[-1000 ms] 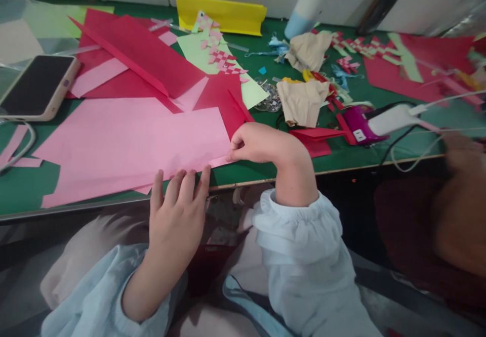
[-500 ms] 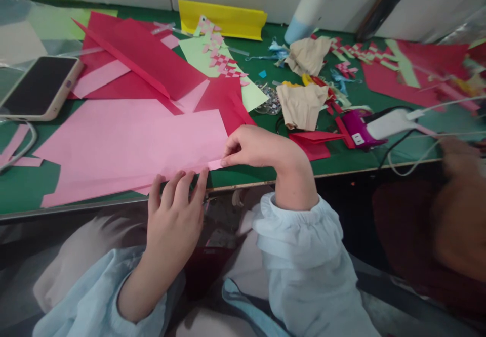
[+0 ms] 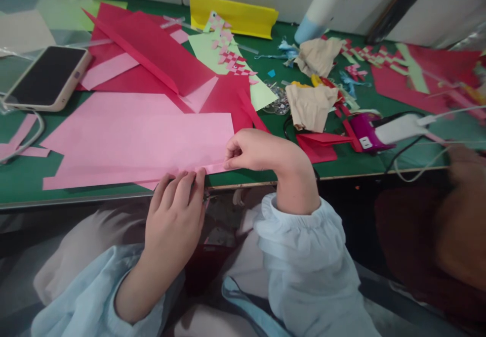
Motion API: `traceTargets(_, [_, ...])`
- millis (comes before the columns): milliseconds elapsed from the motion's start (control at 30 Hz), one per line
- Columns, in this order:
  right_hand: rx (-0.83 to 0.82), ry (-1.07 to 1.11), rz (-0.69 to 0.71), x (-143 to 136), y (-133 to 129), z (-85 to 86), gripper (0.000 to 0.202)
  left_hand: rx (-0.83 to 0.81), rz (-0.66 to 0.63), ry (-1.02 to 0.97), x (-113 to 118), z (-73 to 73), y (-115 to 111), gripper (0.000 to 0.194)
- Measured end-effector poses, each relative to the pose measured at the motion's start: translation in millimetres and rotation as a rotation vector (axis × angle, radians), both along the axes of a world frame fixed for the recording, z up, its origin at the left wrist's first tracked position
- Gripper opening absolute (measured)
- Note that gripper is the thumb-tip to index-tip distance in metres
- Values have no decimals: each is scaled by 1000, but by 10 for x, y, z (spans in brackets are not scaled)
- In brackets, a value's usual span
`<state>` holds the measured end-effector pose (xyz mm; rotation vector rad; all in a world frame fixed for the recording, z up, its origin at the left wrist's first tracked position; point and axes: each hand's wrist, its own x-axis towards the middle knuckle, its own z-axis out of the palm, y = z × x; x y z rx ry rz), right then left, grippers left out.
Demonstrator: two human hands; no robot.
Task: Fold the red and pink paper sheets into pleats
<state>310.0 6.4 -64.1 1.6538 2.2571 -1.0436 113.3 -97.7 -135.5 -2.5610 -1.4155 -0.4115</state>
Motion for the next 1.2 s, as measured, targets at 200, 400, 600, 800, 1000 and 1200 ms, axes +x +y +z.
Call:
traceTargets(200, [-24,-56,-26,-48,-10,7,12,-17,15,36,-9,-31,-28,56])
traceTargets(400, [25,-78,9,-59,-41,5,11,-42,18,46,11,-47,-45,59])
traceTargets(600, [98,-126,33,-119,-72,18,28,-31,26,65,30,-42,-63,59])
traceTargets(800, [89,-108,27,-153,-64,-10,24,-77,47,63,37,-51,-72,61])
traceTargets(1000, [56,-161,7,-193,-56,24,22,-61,43,70,18,-50,-85,60])
traceTargets(1200, [15,-232,15,-250,-21,68,26,-40,27,78,17,-28,-68,56])
